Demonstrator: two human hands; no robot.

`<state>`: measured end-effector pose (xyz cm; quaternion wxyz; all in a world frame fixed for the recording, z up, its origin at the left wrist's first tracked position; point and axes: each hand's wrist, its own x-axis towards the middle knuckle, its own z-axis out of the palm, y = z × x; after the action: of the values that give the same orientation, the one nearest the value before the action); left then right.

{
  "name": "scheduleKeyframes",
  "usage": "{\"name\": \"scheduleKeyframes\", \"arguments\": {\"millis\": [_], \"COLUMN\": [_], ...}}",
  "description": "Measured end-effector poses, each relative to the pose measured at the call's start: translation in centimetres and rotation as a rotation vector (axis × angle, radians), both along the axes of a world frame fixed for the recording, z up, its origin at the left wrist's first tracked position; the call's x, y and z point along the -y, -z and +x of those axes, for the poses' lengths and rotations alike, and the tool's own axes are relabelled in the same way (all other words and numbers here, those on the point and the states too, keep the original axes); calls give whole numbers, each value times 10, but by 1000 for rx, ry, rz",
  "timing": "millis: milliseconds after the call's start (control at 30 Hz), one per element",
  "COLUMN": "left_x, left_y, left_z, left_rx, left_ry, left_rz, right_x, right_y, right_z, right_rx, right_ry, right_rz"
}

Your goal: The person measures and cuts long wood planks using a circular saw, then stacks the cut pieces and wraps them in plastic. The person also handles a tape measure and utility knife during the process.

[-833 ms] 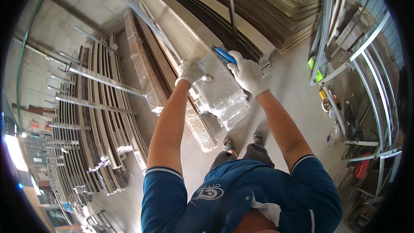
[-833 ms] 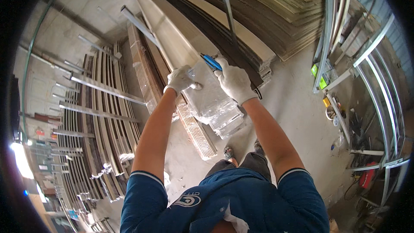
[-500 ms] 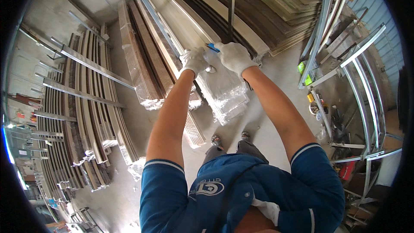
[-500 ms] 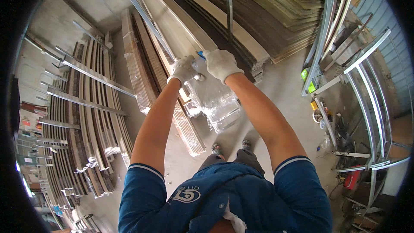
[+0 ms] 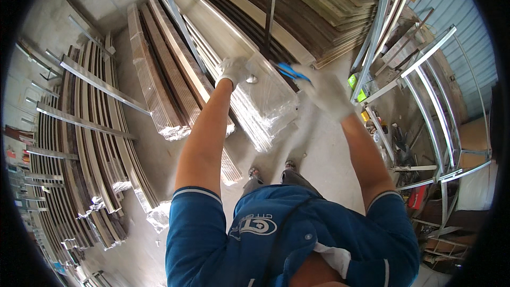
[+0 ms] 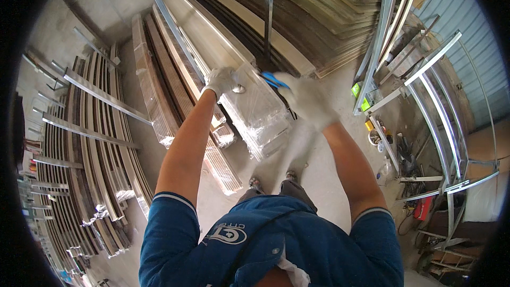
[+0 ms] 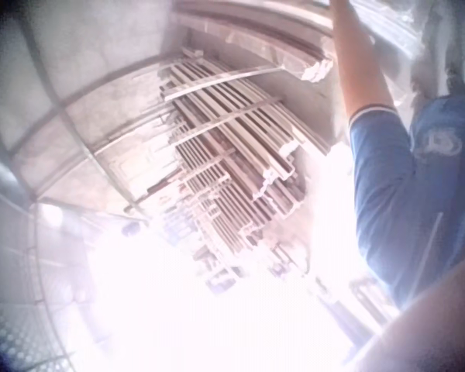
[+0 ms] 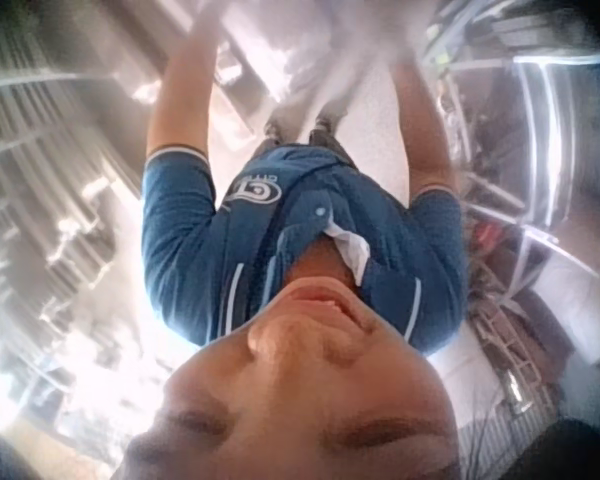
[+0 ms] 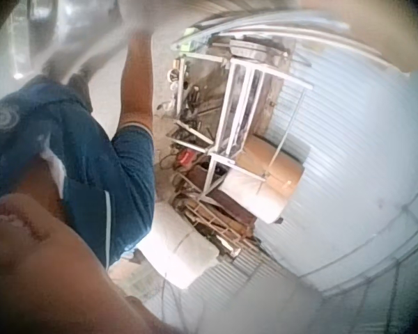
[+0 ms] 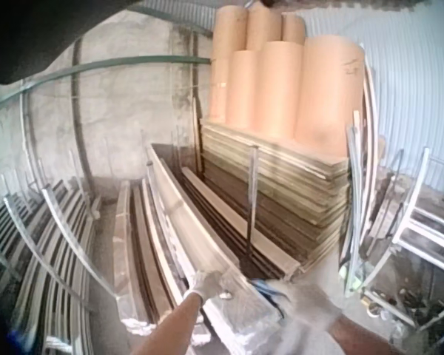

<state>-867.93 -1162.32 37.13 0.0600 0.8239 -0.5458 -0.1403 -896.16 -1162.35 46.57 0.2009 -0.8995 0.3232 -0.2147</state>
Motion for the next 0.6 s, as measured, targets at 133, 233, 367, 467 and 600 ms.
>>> {"name": "scheduleKeyframes", "arguments": {"millis": [133, 233, 367, 467, 600], "left_x": [-4, -7, -20, -54, -73], "left_y": [2, 4, 12, 15, -5], "left_z": [-1, -1, 7, 12, -19], "left_rx": [-26, -42, -472, -1084, -305], "left_ry": [-32, -29, 15, 24, 296], "left_rz": [-31, -71, -240, -296, -355], "right_x": [43, 50, 33, 5, -58], "right_y": [11, 32, 43, 34, 23], "right_z": [82, 104, 77, 21, -46], "right_rx": [-171, -272, -251, -252, -285], "right_ry": [-43, -14, -14, -22, 121], "right_rz": [-112, -101, -126, -60, 21]}}
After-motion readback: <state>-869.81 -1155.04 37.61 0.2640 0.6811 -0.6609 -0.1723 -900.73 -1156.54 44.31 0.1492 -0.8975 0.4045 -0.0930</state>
